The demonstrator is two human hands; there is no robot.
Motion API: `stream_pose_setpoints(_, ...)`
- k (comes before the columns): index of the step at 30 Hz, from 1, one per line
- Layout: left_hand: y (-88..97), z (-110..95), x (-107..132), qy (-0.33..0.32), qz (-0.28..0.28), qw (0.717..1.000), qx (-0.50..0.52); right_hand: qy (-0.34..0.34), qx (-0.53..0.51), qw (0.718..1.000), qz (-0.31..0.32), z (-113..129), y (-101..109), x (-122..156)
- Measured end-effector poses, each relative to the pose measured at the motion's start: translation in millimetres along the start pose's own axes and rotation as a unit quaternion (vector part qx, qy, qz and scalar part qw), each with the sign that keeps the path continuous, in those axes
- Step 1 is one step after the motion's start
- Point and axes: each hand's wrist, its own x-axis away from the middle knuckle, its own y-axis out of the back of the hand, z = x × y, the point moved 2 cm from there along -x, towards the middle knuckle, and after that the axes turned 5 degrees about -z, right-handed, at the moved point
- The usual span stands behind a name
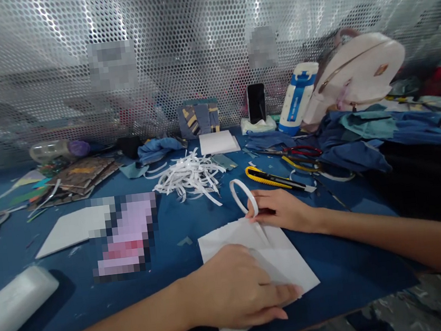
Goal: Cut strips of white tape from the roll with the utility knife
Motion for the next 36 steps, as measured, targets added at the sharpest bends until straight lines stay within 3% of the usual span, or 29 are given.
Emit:
stream_pose_setpoints(29, 0.4, -0.7, 0.3, 0.005, 0.012, 1.000, -0.006, -0.025, 0.003, 1.000, 0.018, -2.7, -4.4, -0.8)
stream_pose_setpoints(36, 13.8, 27.6, 1.0, 0.050, 0.054, 0.991, -0.110, -0.014, 0.005, 1.000, 0.012, -2.5, -4.6, -1.3)
